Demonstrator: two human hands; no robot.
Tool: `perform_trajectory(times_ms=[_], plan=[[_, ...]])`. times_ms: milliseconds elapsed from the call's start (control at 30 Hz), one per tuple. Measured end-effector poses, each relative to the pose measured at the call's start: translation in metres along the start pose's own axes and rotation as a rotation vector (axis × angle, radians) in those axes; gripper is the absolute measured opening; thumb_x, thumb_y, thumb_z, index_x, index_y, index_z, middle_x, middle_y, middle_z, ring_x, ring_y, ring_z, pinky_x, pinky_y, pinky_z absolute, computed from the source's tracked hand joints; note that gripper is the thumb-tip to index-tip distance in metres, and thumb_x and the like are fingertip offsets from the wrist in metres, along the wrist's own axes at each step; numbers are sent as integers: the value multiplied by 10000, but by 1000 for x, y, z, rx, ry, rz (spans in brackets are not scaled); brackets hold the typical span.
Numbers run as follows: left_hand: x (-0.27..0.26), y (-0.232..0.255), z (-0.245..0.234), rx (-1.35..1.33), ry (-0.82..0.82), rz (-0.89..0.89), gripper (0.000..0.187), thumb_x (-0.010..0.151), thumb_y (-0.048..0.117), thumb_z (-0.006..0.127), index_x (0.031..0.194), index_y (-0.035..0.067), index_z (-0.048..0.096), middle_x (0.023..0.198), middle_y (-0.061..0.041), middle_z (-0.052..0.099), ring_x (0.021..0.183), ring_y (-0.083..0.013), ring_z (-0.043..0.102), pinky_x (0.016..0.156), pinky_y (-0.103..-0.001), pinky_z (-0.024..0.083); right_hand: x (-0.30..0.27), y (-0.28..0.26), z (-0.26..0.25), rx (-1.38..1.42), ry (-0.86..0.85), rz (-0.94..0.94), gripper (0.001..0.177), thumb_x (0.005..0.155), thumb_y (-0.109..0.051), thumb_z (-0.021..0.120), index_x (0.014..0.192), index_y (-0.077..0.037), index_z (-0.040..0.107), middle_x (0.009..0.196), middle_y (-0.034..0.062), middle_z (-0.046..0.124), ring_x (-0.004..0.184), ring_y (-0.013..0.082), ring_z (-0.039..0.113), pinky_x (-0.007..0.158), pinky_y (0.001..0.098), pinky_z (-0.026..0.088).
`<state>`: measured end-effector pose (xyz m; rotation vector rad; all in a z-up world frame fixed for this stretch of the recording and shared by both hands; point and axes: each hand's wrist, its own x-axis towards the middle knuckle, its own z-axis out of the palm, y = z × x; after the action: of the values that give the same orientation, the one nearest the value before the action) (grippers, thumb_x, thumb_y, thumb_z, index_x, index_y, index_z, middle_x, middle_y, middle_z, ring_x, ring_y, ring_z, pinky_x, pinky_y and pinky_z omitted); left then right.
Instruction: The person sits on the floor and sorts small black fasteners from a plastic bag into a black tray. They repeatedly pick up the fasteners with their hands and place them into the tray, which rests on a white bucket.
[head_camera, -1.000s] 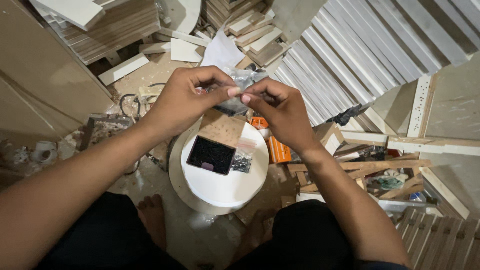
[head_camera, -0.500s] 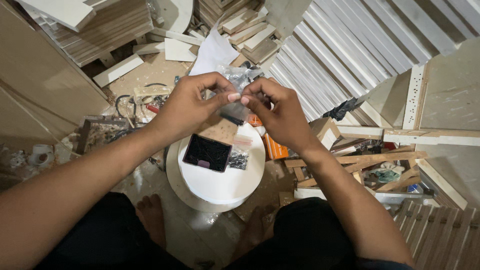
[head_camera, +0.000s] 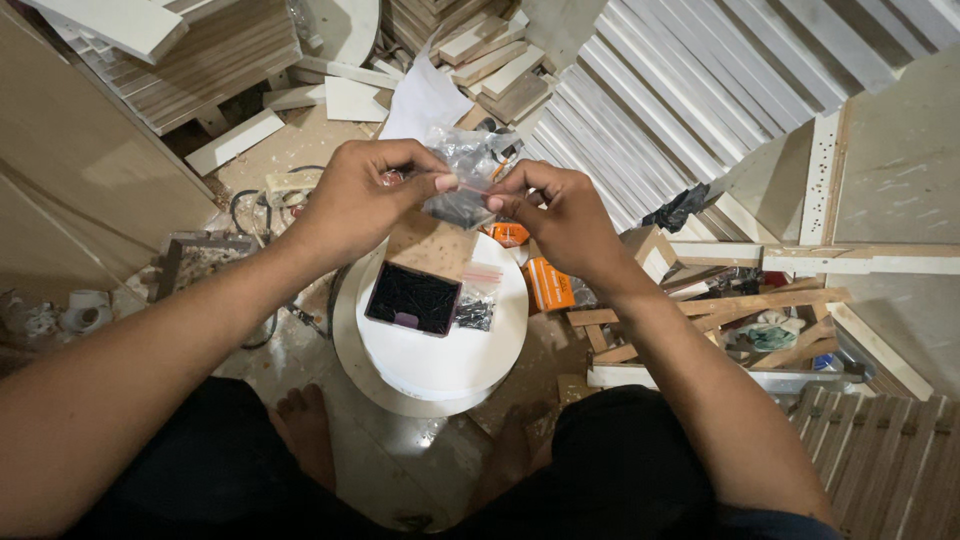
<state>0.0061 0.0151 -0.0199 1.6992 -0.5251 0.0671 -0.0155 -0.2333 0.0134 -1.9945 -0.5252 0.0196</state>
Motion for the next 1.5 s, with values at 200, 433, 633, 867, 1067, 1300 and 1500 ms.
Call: perform_trajectory(times_ms=[200,433,633,867,1067,1300,1500], plan=[[-17,27,9,-13,-40,-47,102,1005,37,759,1078,64,825,905,-104,785,910,-186,647,878,-387,555,1,18,2,-20,-74,-20,310,932,-133,894,1215,-81,779,953,102,767,869,183,662,807,358,567],[-9,-3,17,41,-54,-41,76,1003,37,775,1032,72,835,841,-125,787,776,-178,680,750,-357,561,-2,36,12,11,-74,-1,119,1017,-178,820,1101,-99,794,847,64,751,767,109,667,698,282,569],[-14,43,9,0,-41,-29,114,1016,29,750,1070,78,838,881,-148,795,852,-235,717,873,-408,555,0,17,-12,52,-41,35,94,1020,-172,833,1054,-90,802,830,77,752,656,111,593,634,252,505],[-13,24,2,-3,-31,-50,96,1007,97,766,1056,110,848,880,-73,792,918,-142,670,918,-345,540,-8,18,-14,-19,5,21,94,1033,-79,788,1120,-88,824,928,83,823,827,94,662,805,270,545],[-25,-19,-20,190,-212,-174,134,1019,130,744,1074,68,850,914,-156,798,911,-312,733,903,-463,553,-20,39,-10,-230,-96,90,76,1002,-122,812,1071,-134,842,878,103,837,830,235,798,829,372,594],[-47,-45,-53,607,-599,-452,337,1011,327,688,1231,115,829,1159,-240,837,1156,-537,743,1029,-639,543,-34,118,-5,-242,-464,357,161,962,-149,728,1069,-99,837,885,132,845,889,304,779,926,476,584],[-44,-76,-51,594,-713,-512,343,998,373,687,1260,204,831,1196,-161,847,1185,-455,761,1029,-549,586,-25,185,18,71,-375,670,247,992,-101,678,1153,75,742,929,187,812,835,209,835,755,254,666]])
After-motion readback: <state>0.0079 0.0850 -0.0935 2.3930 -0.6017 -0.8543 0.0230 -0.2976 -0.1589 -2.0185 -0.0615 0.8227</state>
